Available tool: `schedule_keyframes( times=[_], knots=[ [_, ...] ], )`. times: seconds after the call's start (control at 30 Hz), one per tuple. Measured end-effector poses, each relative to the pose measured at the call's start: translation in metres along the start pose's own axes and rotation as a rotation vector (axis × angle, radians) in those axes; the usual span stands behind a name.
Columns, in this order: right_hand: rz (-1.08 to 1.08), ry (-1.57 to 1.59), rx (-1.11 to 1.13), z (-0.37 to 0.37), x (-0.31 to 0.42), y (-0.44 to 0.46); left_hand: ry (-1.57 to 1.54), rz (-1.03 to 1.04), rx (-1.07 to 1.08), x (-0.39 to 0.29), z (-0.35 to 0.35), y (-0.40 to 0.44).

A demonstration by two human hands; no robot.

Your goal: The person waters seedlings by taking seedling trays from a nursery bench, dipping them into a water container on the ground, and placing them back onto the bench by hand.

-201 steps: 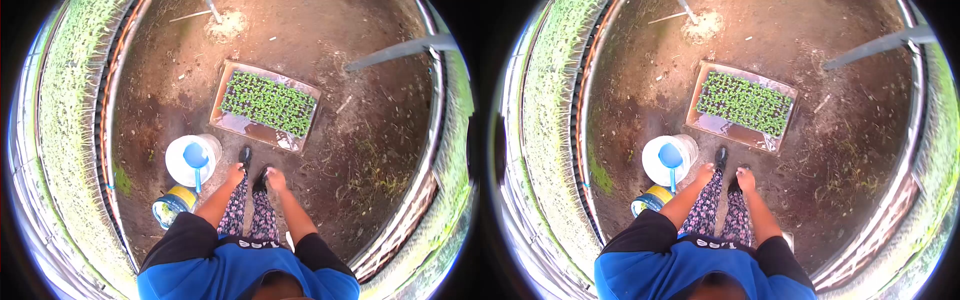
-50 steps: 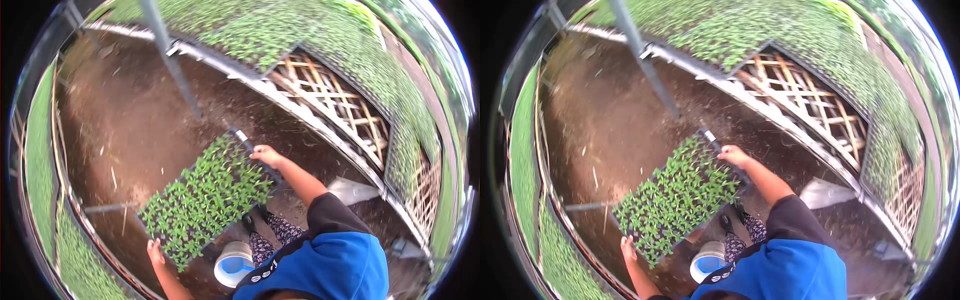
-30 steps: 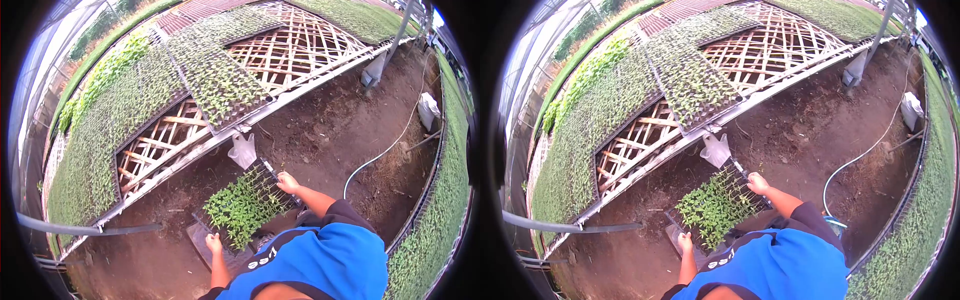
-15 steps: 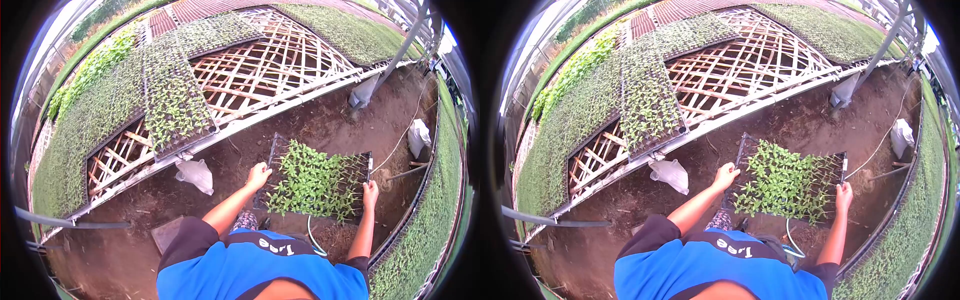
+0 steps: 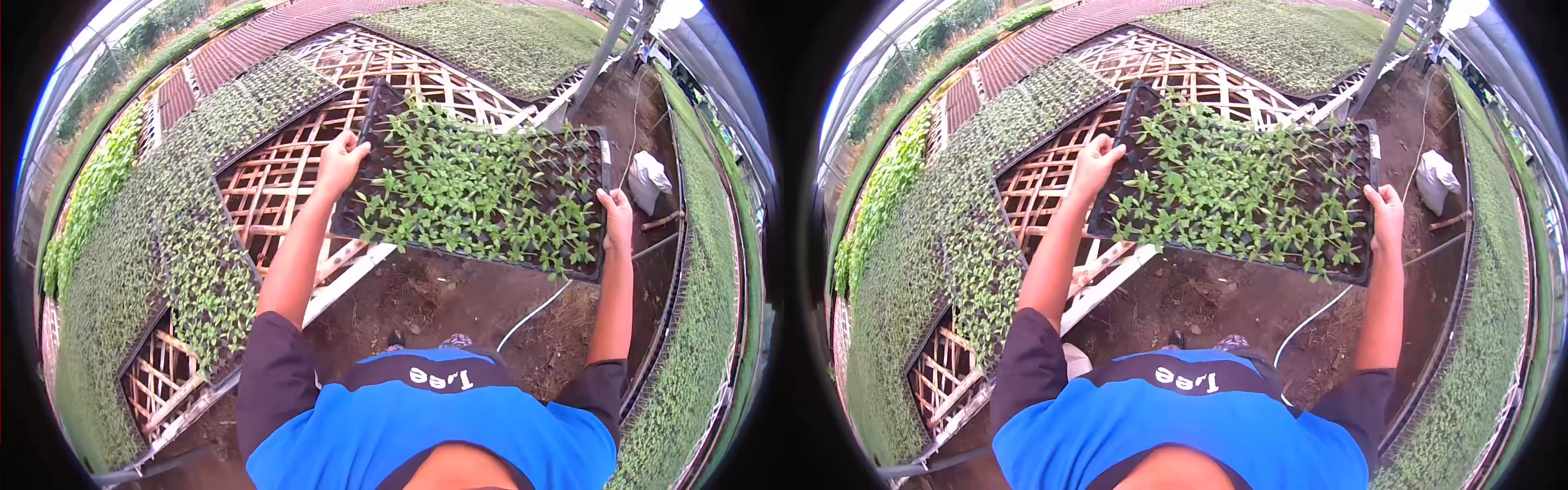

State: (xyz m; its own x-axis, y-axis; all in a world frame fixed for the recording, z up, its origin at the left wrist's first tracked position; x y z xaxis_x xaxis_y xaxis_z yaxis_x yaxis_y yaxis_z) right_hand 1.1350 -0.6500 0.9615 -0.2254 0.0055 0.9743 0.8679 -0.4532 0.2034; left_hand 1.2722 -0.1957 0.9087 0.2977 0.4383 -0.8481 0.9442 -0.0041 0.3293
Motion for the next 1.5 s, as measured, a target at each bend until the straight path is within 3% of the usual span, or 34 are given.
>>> schedule_keyframes(
  times=[0.23, 0.33, 0.43, 0.57, 0.63, 0.73, 0.83, 1.1, 1.2, 1.33, 1.37, 1.4, 1.5],
  knots=[
    [-0.004, 0.155, 0.077, 0.070, -0.087, 0.158, 0.269, 0.059, -0.059, 0.013, 0.024, 0.164],
    [0.132, 0.334, 0.139, 0.083, -0.113, 0.205, 0.395, 0.047, -0.035, 0.024, 0.041, 0.225],
    [0.190, 0.348, 0.102, 0.095, -0.135, 0.261, 0.477, 0.112, 0.010, 0.026, 0.061, 0.304],
    [0.331, 0.389, 0.104, 0.108, -0.164, 0.304, 0.566, 0.045, 0.134, 0.017, 0.083, 0.397],
    [0.472, 0.383, 0.059, 0.122, -0.170, 0.317, 0.800, 0.061, 0.113, 0.003, 0.096, 0.435],
    [0.447, 0.292, 0.152, 0.136, -0.208, 0.333, 1.070, 0.089, 0.115, -0.006, 0.111, 0.486],
    [0.346, 0.172, 0.203, 0.153, -0.233, 0.337, 1.153, -0.049, 0.041, -0.003, 0.127, 0.521],
    [0.591, 0.095, 0.312, 0.177, -0.248, 0.352, 1.031, -0.052, -0.154, 0.091, 0.143, 0.617],
    [0.826, 0.039, 0.404, 0.174, -0.272, 0.361, 1.012, 0.022, -0.084, 0.131, 0.149, 0.643],
    [1.161, 0.127, 0.372, 0.172, -0.285, 0.373, 0.954, -0.127, 0.013, 0.208, 0.178, 0.664],
    [1.164, 0.126, 0.439, 0.164, -0.294, 0.369, 0.949, -0.010, -0.090, 0.231, 0.187, 0.664],
    [1.192, 0.074, 0.481, 0.162, -0.294, 0.369, 1.075, -0.184, 0.040, 0.225, 0.195, 0.661],
    [1.225, -0.066, 0.737, 0.158, -0.279, 0.385, 1.121, -0.352, 0.023, 0.267, 0.209, 0.668]
  ],
)
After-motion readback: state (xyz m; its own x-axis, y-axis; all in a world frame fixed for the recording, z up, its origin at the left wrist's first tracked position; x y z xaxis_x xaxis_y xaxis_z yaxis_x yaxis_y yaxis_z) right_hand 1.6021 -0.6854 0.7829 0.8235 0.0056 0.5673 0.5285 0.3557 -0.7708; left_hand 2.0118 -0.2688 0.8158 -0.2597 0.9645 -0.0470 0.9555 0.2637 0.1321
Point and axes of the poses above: each hand's wrist, its own y-axis towards the middle knuckle, its own z-axis out of the palm, x = y × z, the point moved 1 cm from there along y, towards the middle knuckle, and after that the axes turned 8 degrees about y, right-handed, at the moved point
